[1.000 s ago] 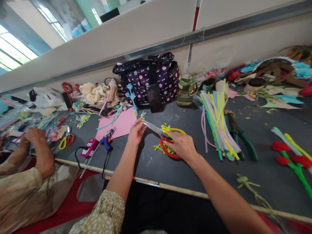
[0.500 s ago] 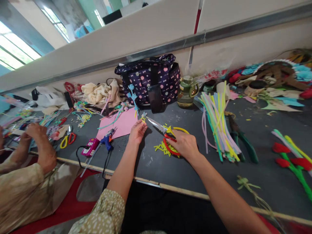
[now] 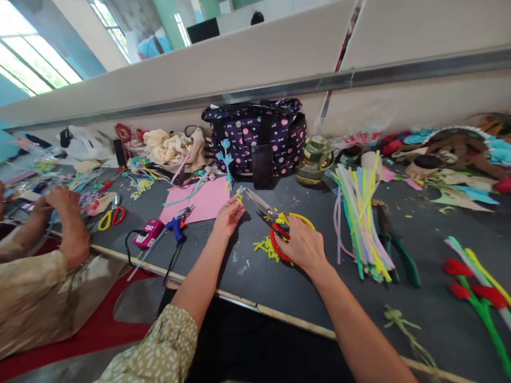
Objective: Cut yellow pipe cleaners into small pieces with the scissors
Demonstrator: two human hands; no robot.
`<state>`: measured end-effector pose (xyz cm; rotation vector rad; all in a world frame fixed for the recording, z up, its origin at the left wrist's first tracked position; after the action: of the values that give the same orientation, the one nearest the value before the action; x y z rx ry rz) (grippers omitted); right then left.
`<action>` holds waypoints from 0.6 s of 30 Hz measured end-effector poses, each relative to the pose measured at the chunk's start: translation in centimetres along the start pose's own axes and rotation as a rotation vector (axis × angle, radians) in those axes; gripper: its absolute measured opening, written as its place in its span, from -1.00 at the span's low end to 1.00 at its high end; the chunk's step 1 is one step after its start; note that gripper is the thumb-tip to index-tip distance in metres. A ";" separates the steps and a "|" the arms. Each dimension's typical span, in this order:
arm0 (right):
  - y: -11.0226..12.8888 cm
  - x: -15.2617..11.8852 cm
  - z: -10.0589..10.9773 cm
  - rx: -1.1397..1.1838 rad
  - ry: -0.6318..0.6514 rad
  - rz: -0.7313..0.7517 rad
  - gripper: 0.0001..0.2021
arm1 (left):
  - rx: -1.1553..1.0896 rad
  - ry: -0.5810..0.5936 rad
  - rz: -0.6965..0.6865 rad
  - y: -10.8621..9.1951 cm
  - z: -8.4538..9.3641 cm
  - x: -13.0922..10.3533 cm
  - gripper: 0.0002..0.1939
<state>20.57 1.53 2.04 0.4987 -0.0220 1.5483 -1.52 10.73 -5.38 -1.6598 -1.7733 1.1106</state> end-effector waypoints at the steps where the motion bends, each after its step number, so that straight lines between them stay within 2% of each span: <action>1: -0.2 0.0 0.0 -0.009 -0.012 -0.004 -0.54 | 0.004 0.013 -0.014 -0.1 -0.1 0.0 -0.67; 5: -0.4 0.0 0.1 -0.031 -0.052 0.014 -0.55 | 0.014 0.057 -0.061 -0.6 -0.7 -0.2 -0.65; 12: 0.0 -0.4 0.1 -0.019 -0.094 0.094 -0.52 | -0.057 0.022 -0.034 -0.4 -0.4 -0.1 -0.69; 18: 0.5 -0.7 0.2 -0.007 -0.116 0.168 -0.52 | -0.078 0.038 -0.029 -0.5 -0.6 -0.2 -0.74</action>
<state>20.07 0.79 2.12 0.5929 -0.1623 1.6806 -1.28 10.69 -4.64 -1.6832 -1.8321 1.0021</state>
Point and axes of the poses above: each hand's wrist, its own x-axis towards the middle knuckle, its own z-axis out of the back of the hand, y = z × x, the point moved 10 cm from there along x, towards the middle knuckle, and after that the axes turned 9 degrees about -z, right-handed, at the moved point
